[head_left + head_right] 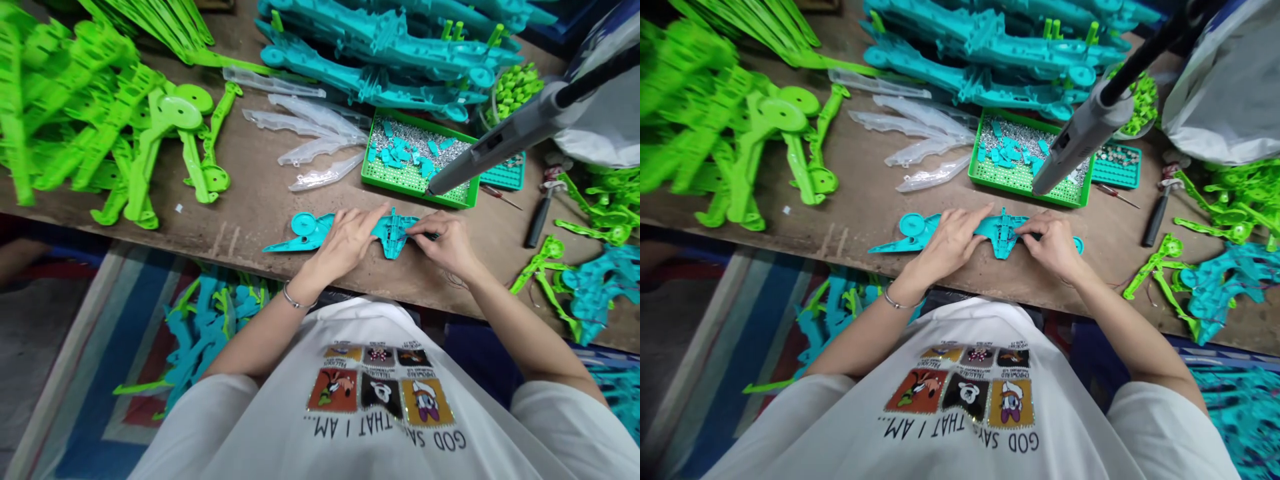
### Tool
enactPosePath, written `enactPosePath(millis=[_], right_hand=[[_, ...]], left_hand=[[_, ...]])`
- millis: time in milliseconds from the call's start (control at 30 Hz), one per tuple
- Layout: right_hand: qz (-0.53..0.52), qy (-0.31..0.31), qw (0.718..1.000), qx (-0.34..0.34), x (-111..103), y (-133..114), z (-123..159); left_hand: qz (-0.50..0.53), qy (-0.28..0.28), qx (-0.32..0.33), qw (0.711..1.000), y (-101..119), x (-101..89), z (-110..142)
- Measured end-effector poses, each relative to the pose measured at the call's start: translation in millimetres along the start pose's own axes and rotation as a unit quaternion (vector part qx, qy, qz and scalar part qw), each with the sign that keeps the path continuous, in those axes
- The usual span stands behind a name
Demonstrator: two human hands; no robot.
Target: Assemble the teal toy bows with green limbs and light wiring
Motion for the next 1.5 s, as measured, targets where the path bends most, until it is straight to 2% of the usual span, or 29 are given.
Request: enactPosePath(millis=[67, 133, 200, 233, 300, 367, 400, 433, 467, 533, 600, 867, 1100, 1300, 1500], right_hand=[[-0.003, 0.011, 1.0, 0.006, 2, 6, 2], [-0.024, 0.021, 0.999, 0.012, 3, 12, 4], [-0.054, 0.034, 0.998, 0.01, 3, 17, 8], [-0.07, 0.039, 0.997, 0.007, 3, 19, 9], [-0.099, 0.046, 0.994, 0.005, 4, 21, 12], [-0.12, 0.054, 0.991, 0.004, 4, 22, 14], [-0.129, 0.058, 0.99, 0.002, 4, 22, 14], [-0.137, 0.061, 0.989, 0.0, 3, 21, 15], [-0.143, 0.062, 0.988, -0.002, 3, 20, 16], [-0.151, 0.061, 0.987, -0.005, 3, 17, 19], [-0.154, 0.057, 0.986, -0.014, 1, 13, 22], [-0.118, 0.065, 0.986, -0.093, -10, -5, 34], [-0.12, 0.076, 0.986, -0.082, -9, 3, 31], [-0.096, 0.073, 0.989, -0.084, -13, 2, 27], [-0.073, 0.08, 0.989, -0.101, -11, 2, 26]], left_hand=[[0.007, 0.04, -0.027, 0.999, 4, -8.3, 4], [0.054, 0.11, -0.091, 0.988, 6, -14.1, 16], [0.177, 0.173, -0.182, 0.952, 5, -4.6, 35], [0.263, 0.187, -0.228, 0.918, 5, 8.0, 44], [0.433, 0.223, -0.309, 0.817, 8, 36.1, 56], [0.537, 0.285, -0.363, 0.706, 10, 53.9, 61], [0.564, 0.312, -0.379, 0.664, 11, 58.1, 60], [0.583, 0.326, -0.386, 0.636, 11, 60.0, 56], [0.597, 0.329, -0.387, 0.621, 11, 60.0, 50], [0.613, 0.322, -0.378, 0.615, 11, 56.4, 36], [0.604, 0.331, -0.375, 0.62, 8, 51.0, 28], [0.588, 0.347, -0.378, 0.625, -1, 55.2, 25], [0.602, 0.347, -0.374, 0.614, 1, 57.3, 25], [0.603, 0.346, -0.36, 0.623, 1, 56.2, 24], [0.607, 0.352, -0.362, 0.613, 1, 59.0, 27]])
Point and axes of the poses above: each hand's wrist, its own z-axis away from the middle knuckle, its own x-axis out of the palm, y = z × x, the point moved 8 cm from there along -z, towards the middle knuckle, and after that the axes turned 14 degrees about x, right-handed, at the moved point
